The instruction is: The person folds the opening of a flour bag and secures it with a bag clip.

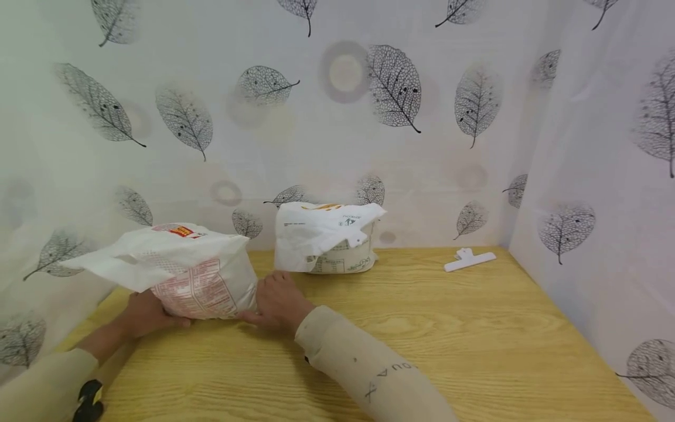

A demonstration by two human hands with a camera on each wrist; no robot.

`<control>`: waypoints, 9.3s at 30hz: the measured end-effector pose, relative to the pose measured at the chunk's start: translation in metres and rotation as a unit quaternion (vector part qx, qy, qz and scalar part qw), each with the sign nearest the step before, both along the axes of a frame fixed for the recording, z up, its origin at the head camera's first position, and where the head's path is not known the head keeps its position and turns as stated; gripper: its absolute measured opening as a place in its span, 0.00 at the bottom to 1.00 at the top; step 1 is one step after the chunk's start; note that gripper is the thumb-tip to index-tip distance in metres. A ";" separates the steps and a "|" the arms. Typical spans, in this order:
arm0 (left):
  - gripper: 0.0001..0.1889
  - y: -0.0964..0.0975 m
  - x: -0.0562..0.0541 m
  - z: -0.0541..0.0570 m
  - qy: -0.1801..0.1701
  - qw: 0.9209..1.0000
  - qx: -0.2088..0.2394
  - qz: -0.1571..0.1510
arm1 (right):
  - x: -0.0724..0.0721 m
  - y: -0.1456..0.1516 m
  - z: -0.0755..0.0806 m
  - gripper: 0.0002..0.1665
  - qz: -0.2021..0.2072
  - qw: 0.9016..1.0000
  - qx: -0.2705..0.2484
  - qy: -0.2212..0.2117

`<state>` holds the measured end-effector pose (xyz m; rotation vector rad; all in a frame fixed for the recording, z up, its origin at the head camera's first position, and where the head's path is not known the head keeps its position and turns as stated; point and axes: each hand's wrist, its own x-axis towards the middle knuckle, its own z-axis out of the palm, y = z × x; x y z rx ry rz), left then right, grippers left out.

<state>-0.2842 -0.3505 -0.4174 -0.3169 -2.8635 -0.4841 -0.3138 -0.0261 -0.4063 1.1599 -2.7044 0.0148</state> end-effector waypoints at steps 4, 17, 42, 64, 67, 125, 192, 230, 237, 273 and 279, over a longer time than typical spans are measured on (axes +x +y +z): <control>0.55 0.001 0.001 -0.004 0.003 1.000 0.005 -0.005 | 0.003 0.004 0.000 0.42 0.010 1.000 -0.009 -0.004; 0.57 0.005 0.003 -0.009 0.017 1.000 -0.009 -0.010 | 0.007 0.011 0.001 0.46 -0.004 1.000 -0.009 -0.017; 0.53 0.025 0.018 0.007 0.001 1.000 0.005 -0.031 | 0.013 0.024 -0.002 0.50 -0.022 0.999 -0.008 -0.046; 0.54 0.034 0.019 -0.009 0.021 0.999 -0.002 -0.048 | 0.025 0.043 -0.002 0.41 -0.012 0.998 -0.008 -0.053; 0.56 0.035 0.017 -0.010 0.027 0.998 0.000 -0.050 | 0.025 0.045 -0.003 0.39 -0.010 0.999 -0.008 -0.043; 0.55 0.079 0.007 -0.008 0.113 0.968 0.074 -0.210 | 0.030 0.103 0.000 0.45 0.001 0.997 -0.009 -0.078; 0.55 0.150 0.023 -0.006 0.024 0.979 0.059 -0.192 | 0.043 0.182 -0.005 0.37 0.001 0.996 -0.054 -0.066; 0.63 0.197 0.023 -0.007 0.005 0.991 -0.011 -0.130 | 0.044 0.230 -0.008 0.30 -0.008 0.999 -0.052 -0.006; 0.66 0.202 0.018 -0.008 0.008 0.993 -0.037 -0.111 | 0.042 0.230 -0.008 0.25 -0.019 0.999 -0.035 0.029; 0.43 0.201 0.033 0.016 0.221 0.967 -0.043 -0.122 | 0.046 0.232 0.017 0.24 -0.109 0.993 -0.050 0.018; 0.37 0.204 0.041 0.028 0.295 0.944 -0.036 -0.143 | 0.044 0.235 0.025 0.24 -0.100 0.992 -0.067 0.037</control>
